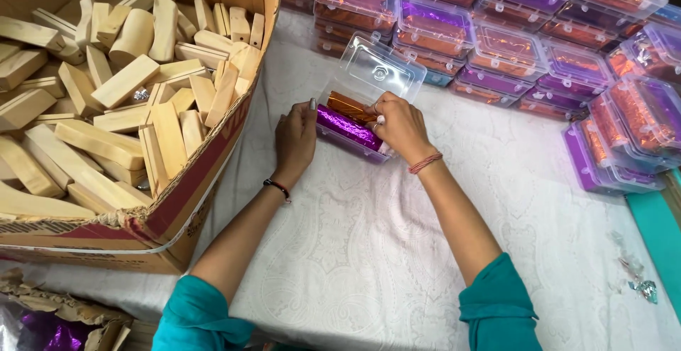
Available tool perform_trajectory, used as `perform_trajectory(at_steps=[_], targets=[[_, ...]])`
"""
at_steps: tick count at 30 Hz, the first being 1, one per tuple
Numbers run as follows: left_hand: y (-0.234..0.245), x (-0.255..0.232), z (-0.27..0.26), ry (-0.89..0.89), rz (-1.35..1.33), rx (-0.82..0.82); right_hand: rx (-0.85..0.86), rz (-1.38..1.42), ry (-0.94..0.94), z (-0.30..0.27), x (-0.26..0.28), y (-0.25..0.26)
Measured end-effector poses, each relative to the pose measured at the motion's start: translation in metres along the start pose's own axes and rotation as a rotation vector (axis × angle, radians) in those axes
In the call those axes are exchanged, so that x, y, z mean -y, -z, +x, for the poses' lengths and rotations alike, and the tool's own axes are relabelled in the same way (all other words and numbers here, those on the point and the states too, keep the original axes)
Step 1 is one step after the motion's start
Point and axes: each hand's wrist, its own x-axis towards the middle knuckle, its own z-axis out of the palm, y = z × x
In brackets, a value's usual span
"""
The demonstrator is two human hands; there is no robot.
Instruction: The recorder is seen wrapping small wooden blocks in foil and placing them into clear plastic containers.
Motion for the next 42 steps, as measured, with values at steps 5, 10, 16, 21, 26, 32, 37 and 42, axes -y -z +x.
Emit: perform_trajectory(at_steps=[5, 10, 16, 21, 26, 32, 37, 42], targets=[[0.001, -0.006, -0.002, 0.006, 0.012, 0.011, 0.053, 0.081, 0.048, -0.004, -0.004, 0.006], [0.003, -0.008, -0.001, -0.044, 0.0, -0.002, -0.374, 0.247, -0.047, 0.009, -0.053, -0.018], [0.001, -0.001, 0.0, -0.066, -0.003, -0.007, -0.33, 1.436, -0.652, 0.009, -0.085, -0.007], [0.005, -0.01, 0.0, 0.056, 0.049, 0.027, -0.168, 1.178, -0.162, -0.027, -0.076, 0.007], [0.01, -0.018, -0.003, 0.108, 0.031, 0.045, -0.253, 0.313, 0.516, -0.07, -0.064, -0.025], [0.002, 0.003, -0.001, -0.151, 0.094, 0.006, -0.302, -0.073, 0.241, -0.081, -0.032, -0.049], [0.007, -0.009, -0.004, -0.128, 0.127, 0.046, -0.346, -0.186, 0.21, -0.083, -0.008, -0.053], [0.007, -0.007, -0.005, -0.101, 0.128, 0.038, -0.378, -0.385, 0.298, -0.083, -0.012, -0.063]])
